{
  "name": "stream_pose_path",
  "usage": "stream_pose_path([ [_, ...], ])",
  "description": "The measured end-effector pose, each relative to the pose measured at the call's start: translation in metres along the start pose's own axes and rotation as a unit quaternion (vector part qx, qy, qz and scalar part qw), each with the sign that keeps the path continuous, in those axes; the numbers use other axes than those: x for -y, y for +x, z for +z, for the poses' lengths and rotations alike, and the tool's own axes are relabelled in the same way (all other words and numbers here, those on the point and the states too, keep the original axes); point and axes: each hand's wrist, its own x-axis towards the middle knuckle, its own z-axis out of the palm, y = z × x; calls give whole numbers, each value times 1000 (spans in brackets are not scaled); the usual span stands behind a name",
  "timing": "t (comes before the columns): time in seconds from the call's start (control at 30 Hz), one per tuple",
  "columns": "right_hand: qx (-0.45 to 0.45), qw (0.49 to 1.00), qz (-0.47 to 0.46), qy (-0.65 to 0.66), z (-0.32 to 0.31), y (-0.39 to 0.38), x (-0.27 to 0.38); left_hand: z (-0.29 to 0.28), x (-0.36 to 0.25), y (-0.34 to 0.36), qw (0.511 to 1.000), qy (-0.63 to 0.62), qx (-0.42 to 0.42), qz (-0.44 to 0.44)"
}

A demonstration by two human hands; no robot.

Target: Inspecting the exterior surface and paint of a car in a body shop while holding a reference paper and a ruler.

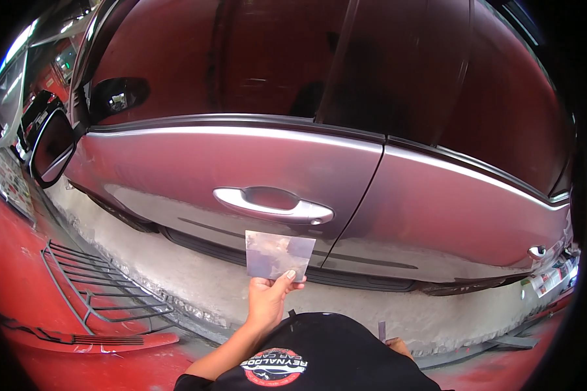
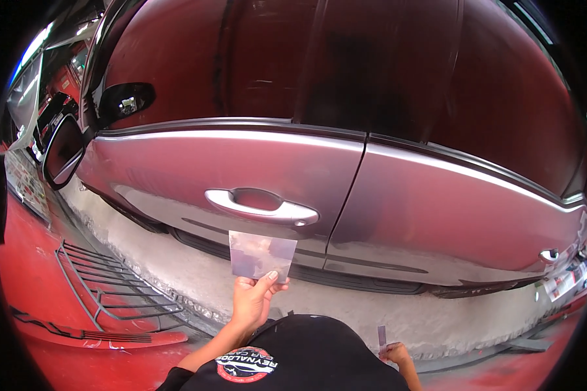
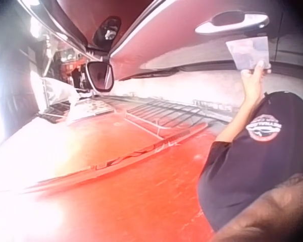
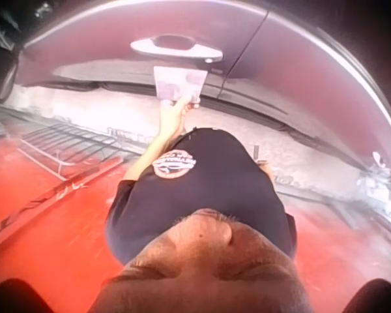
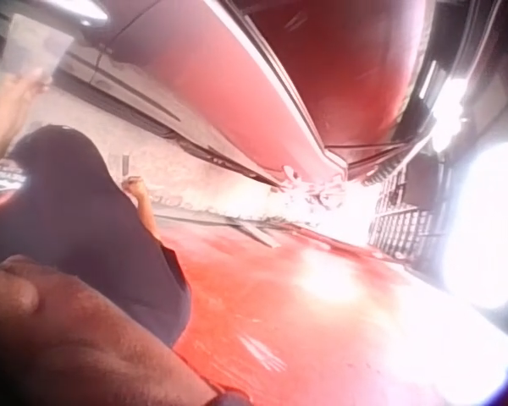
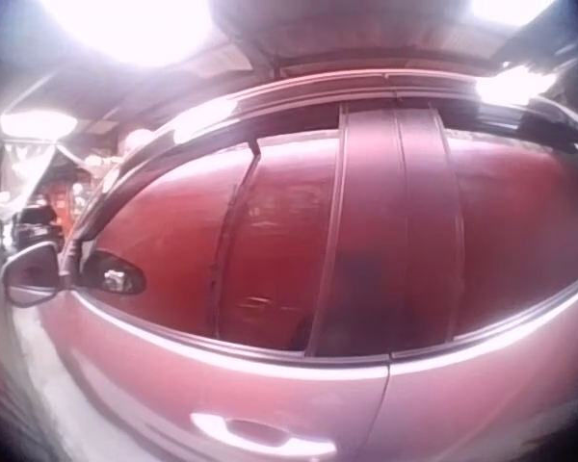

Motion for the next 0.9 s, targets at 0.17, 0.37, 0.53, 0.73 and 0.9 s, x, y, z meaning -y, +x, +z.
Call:
stream_pose_path([
  [0.17,-26,1000,-7,7,5,2,7,-9,-4,5,1000,5,19,-15],
  [0.37,-39,999,-4,6,14,3,9,-15,-9,15,999,-18,43,-6],
  [0.53,-17,998,31,52,22,-9,17,-24,-11,15,999,-18,44,-16],
  [0.73,-9,999,19,33,35,-18,5,-44,-5,11,998,14,35,-40],
  [0.9,-4,999,-34,29,38,-7,-10,-67,1,-4,997,60,8,-37],
])
